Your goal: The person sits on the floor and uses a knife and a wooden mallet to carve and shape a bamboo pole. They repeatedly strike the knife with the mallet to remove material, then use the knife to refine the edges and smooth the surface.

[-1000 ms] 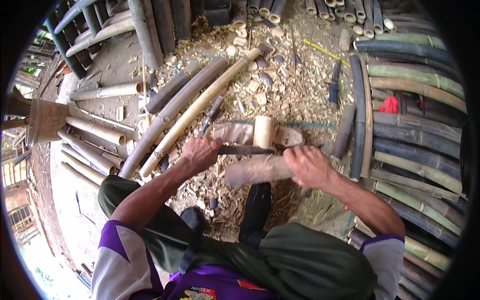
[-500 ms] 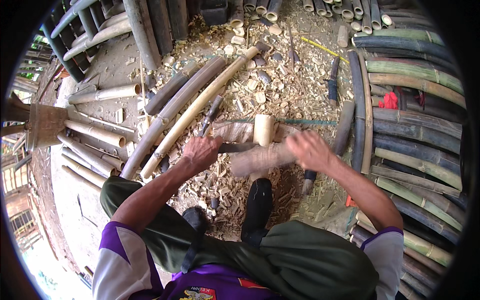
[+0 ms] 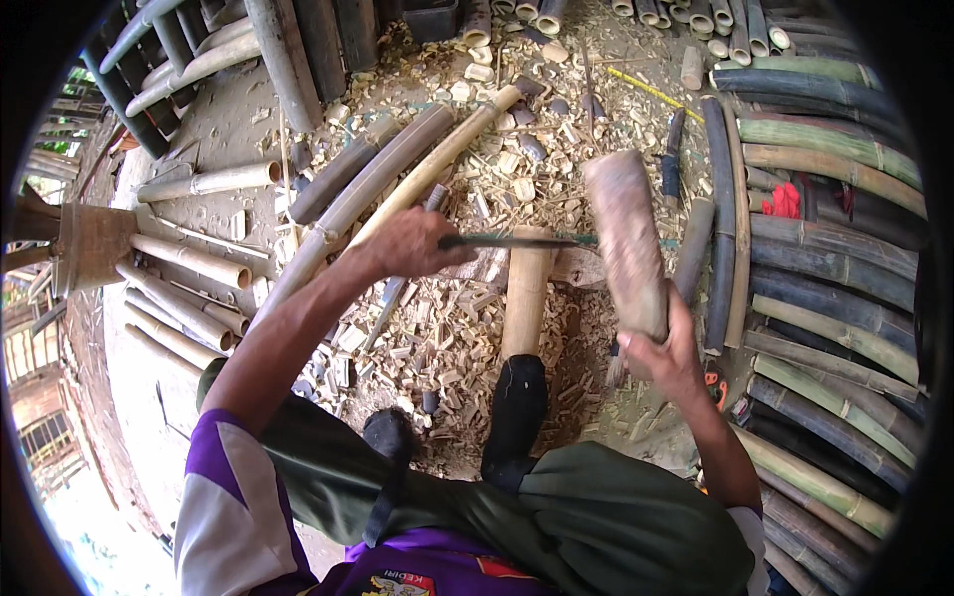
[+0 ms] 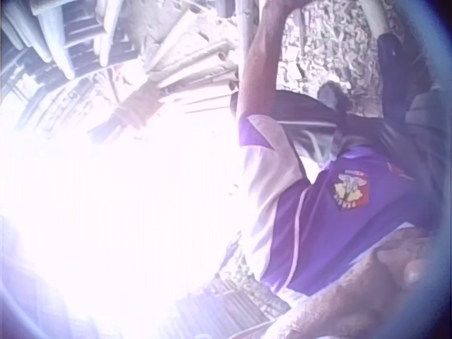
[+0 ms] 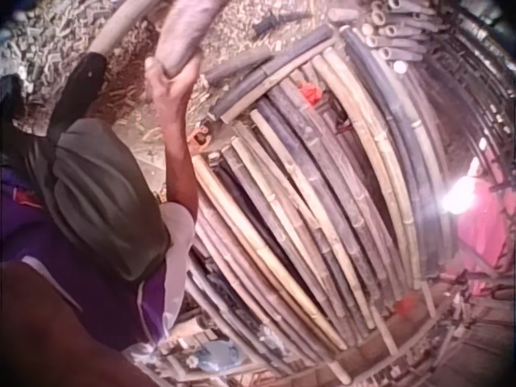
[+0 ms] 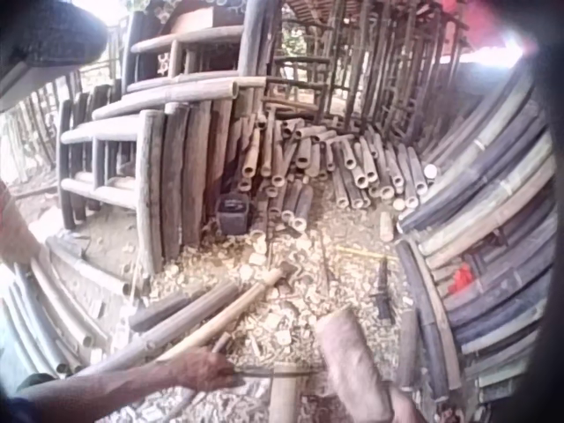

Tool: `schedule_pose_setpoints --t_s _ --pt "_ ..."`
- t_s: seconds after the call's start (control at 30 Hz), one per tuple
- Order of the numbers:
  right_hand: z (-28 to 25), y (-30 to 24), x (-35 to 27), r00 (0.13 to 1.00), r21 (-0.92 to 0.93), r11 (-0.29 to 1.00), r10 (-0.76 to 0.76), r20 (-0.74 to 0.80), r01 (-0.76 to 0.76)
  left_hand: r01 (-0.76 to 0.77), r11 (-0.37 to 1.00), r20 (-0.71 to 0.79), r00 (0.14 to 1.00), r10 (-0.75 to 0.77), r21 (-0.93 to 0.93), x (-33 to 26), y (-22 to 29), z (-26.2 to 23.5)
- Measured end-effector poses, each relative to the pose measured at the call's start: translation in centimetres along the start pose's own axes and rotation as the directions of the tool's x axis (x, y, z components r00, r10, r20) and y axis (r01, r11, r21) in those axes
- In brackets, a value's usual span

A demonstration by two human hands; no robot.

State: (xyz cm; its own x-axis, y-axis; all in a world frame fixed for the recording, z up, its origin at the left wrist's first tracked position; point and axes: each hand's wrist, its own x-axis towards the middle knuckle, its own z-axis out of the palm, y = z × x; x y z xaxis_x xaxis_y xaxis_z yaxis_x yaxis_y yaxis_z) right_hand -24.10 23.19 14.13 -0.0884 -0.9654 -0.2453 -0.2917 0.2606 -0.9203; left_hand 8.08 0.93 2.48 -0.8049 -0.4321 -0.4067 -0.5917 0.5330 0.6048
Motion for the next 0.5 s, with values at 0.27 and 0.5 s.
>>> schedule_pose_setpoints --t_s 0.27,0.5 --pt "-0.6 -1.3 1.5 0.950 0.280 0.908 0.298 0.091 -0.311 0.048 0.987 -0.041 0.998 -0.042 0.156 2.6 -1.7 -0.6" --pt "0.4 -3.1 3.6 0.999 0.045 0.999 0.006 -0.038 -0.005 0.177 0.954 -0.104 0.982 -0.156 0.241 1.1 -0.6 0.5"
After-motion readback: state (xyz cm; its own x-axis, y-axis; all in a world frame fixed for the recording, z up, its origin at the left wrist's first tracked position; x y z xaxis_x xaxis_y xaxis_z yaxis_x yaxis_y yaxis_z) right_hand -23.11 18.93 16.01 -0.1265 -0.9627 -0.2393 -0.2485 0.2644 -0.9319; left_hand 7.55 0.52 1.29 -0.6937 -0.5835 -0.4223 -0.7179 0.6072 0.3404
